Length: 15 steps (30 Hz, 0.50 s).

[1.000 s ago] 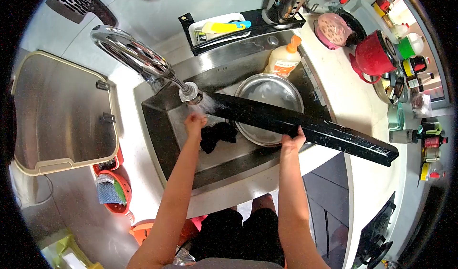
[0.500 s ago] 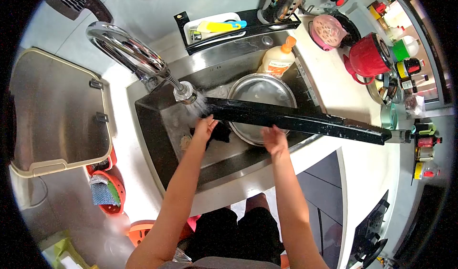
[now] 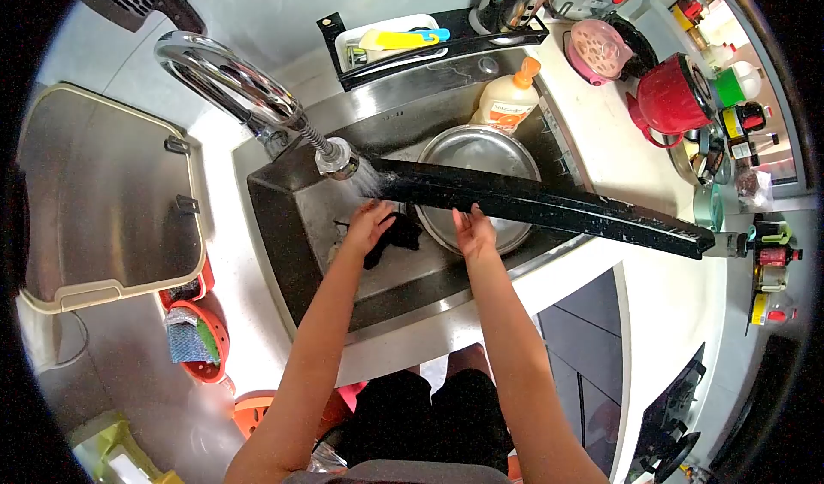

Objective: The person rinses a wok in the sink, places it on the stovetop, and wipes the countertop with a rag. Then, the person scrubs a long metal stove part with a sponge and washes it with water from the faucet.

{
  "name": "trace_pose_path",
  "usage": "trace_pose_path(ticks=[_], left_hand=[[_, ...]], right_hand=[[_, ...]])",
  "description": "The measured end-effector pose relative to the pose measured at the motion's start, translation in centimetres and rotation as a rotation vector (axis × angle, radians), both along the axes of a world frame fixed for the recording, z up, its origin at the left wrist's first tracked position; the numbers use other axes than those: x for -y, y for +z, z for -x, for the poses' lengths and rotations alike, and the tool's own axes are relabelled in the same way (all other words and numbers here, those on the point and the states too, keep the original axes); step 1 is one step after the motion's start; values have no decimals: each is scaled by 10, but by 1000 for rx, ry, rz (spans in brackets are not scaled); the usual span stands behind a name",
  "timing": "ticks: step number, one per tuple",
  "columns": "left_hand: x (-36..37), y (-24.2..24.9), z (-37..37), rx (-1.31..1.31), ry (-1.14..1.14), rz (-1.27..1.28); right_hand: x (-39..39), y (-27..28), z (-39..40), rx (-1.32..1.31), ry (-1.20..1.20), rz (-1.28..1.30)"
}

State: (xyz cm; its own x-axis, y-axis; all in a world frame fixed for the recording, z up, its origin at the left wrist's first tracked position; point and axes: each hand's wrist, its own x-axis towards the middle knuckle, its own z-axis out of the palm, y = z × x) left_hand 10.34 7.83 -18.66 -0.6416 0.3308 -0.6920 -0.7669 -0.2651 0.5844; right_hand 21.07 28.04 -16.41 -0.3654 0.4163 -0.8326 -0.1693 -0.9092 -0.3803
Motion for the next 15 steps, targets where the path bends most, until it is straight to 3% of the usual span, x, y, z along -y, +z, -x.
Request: trace_pose_path(ticks=[4, 10, 15], left_hand=[[-23, -3, -2, 30, 122, -99], [-24, -6, 8, -83, -107, 86], [-24, -3, 11, -113, -143, 42]], right_hand=[[3, 20, 5, 33, 38, -117], [-1, 17, 12, 148, 85, -190], [-13, 15, 18, 137, 181, -190]])
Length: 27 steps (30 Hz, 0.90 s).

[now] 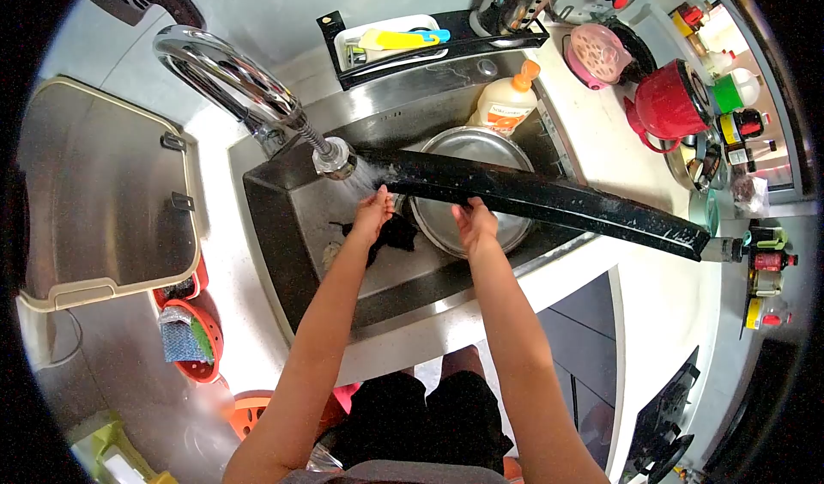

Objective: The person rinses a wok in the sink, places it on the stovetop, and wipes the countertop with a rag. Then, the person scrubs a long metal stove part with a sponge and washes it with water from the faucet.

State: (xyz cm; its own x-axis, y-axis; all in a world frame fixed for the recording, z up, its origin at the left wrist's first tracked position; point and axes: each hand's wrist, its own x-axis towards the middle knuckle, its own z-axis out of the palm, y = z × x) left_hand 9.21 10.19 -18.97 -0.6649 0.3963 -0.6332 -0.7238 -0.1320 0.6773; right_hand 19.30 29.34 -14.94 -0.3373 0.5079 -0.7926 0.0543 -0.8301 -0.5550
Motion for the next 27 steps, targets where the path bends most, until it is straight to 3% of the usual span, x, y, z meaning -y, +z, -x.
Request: trace_pose_path(ticks=[4, 7, 8, 11, 14, 16, 17, 19, 24, 27], left_hand=[[4, 2, 0, 2, -42, -72], [12, 18, -7, 72, 81, -204], [16, 10, -9, 118, 220, -370], [17, 19, -7, 173, 523, -447], [20, 21, -7, 205, 563, -463], [22, 33, -8, 256, 548, -530], [22, 40, -8, 280, 538, -565], [25, 43, -8, 270, 505, -648], [30, 50, -2, 237, 411, -701], [42, 47, 2, 180, 315, -717]], right_hand=[[-7, 14, 9, -53, 43, 18], [-12, 10, 15, 6, 127, 63], [-11, 7, 16, 5, 115, 63], [0, -1, 14, -42, 52, 71], [18, -3, 5, -111, -17, 95], [42, 6, 3, -73, -5, 120], [52, -8, 3, -41, 115, 165], [82, 15, 17, -75, 435, 86], [125, 35, 63, -426, 487, 122], [138, 31, 77, -397, 410, 120]])
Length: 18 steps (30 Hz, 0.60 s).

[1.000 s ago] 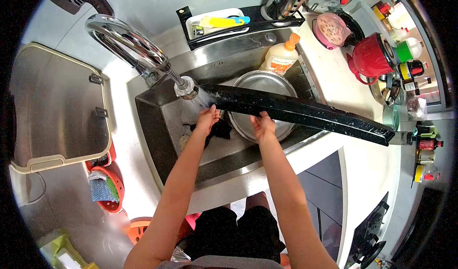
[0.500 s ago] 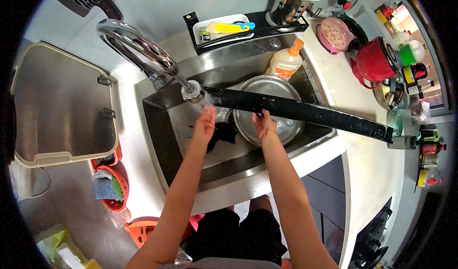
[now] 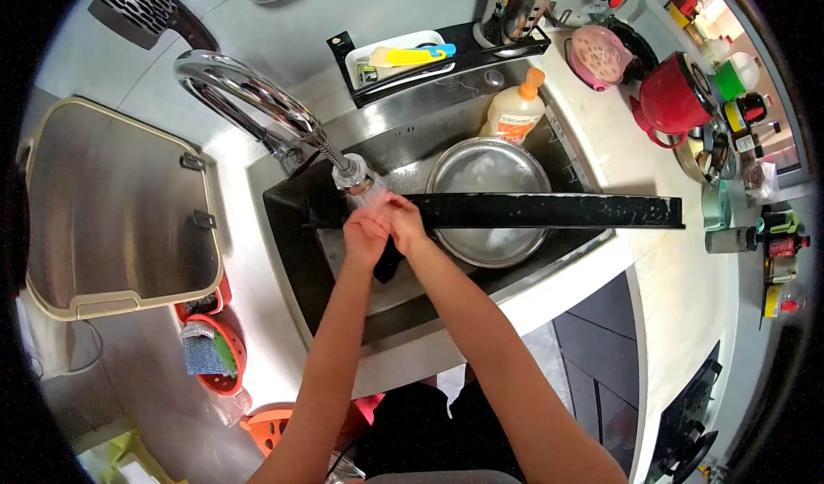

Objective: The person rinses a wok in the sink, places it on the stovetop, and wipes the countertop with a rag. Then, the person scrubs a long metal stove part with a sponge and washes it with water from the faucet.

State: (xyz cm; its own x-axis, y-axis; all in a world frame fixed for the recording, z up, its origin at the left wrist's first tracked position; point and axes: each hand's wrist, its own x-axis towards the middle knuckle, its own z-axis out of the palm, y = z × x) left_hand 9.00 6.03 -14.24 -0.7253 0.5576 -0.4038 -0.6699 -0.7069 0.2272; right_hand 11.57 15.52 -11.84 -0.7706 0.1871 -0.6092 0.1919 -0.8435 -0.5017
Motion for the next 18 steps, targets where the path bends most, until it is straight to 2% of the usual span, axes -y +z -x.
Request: trace_pose_path(ticks=[2, 7, 10, 14, 16, 17, 18], left_hand=[[1, 3, 6, 19, 16, 136], [8, 7, 11, 49, 61, 207], [9, 5, 4, 39, 59, 211], [7, -10, -6, -172, -14, 297], [2, -4, -10, -176, -18, 365], [0, 1, -11, -179, -19, 399], [-3, 4, -15, -333, -30, 534]], right_hand=[[5, -18, 7, 6, -35, -44], [12, -8, 11, -32, -73, 71], [17, -3, 13, -27, -175, 144], [24, -47, 20, 81, -260, -238], [31, -60, 24, 127, -319, -429], [34, -70, 25, 53, -317, -556], [29, -84, 29, 160, -270, -678]])
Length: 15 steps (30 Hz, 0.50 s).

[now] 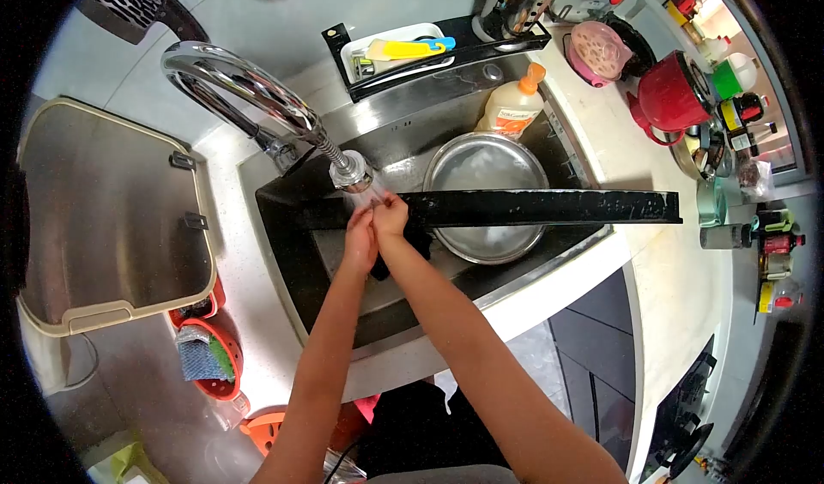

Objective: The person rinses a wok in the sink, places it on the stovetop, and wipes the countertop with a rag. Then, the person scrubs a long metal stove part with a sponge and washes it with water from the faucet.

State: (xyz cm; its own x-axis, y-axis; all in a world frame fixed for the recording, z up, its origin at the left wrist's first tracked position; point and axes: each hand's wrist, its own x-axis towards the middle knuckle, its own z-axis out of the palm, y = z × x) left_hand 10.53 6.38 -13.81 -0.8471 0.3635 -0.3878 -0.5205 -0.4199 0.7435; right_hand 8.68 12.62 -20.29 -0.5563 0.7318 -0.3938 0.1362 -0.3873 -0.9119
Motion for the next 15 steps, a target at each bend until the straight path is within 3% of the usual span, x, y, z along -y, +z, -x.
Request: trace_pose_path(ticks=[2, 3, 6, 10, 11, 15], left_hand=[[-3, 5, -10, -298, -61, 278], [1, 11, -12, -341, -80, 364], [7, 10, -9, -183, -26, 169], [17, -9, -3, -94, 4, 321], [22, -21, -1, -167, 85, 303], [37, -45, -1, -159, 200, 544]], right_hand=[[-13, -18, 8, 263, 27, -200], [-15, 5, 4, 282, 122, -241], [-17, -13, 5, 290, 207, -194], [-23, -2, -3, 314, 253, -223], [-26, 45, -9, 233, 266, 23], [-54, 38, -23, -11, 308, 470]])
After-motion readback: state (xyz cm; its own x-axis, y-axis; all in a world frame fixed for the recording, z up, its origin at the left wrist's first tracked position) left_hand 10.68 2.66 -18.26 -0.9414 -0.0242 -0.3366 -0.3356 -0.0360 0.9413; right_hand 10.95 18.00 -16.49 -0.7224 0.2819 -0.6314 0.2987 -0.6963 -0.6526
